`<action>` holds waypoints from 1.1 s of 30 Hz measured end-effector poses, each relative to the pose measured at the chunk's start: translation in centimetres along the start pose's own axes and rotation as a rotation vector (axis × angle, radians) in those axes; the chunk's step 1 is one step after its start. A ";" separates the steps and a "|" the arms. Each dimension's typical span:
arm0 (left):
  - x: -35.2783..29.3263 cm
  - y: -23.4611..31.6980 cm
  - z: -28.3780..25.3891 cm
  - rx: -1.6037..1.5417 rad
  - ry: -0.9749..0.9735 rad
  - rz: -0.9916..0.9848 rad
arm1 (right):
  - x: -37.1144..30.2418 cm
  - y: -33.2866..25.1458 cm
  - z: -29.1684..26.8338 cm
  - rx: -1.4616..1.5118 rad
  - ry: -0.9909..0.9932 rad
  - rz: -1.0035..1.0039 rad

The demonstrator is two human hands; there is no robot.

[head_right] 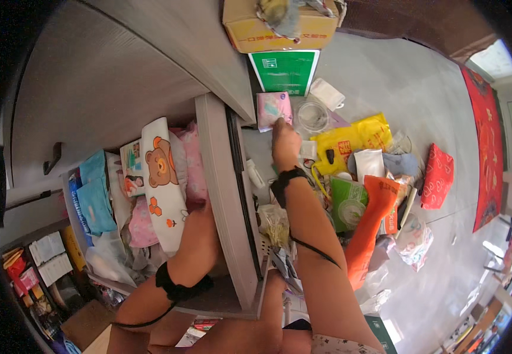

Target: The recorder is seen organizing items into a drawer and sorting various miscellaneous objects from the floor.

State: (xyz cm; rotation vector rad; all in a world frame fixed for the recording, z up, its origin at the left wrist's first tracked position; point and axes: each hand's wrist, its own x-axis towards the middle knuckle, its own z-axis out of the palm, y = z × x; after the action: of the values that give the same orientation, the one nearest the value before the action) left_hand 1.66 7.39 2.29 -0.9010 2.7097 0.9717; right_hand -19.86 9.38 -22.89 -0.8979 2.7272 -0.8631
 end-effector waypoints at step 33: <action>-5.7 -5.3 -13.2 -0.865 0.769 -0.365 | 4.7 -0.7 -17.5 0.403 0.216 -0.122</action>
State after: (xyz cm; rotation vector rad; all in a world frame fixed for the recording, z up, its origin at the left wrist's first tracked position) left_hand 10.39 -1.17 11.47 -2.2012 2.3513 2.0778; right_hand -28.55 14.53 -7.84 -0.9337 2.5340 -1.5450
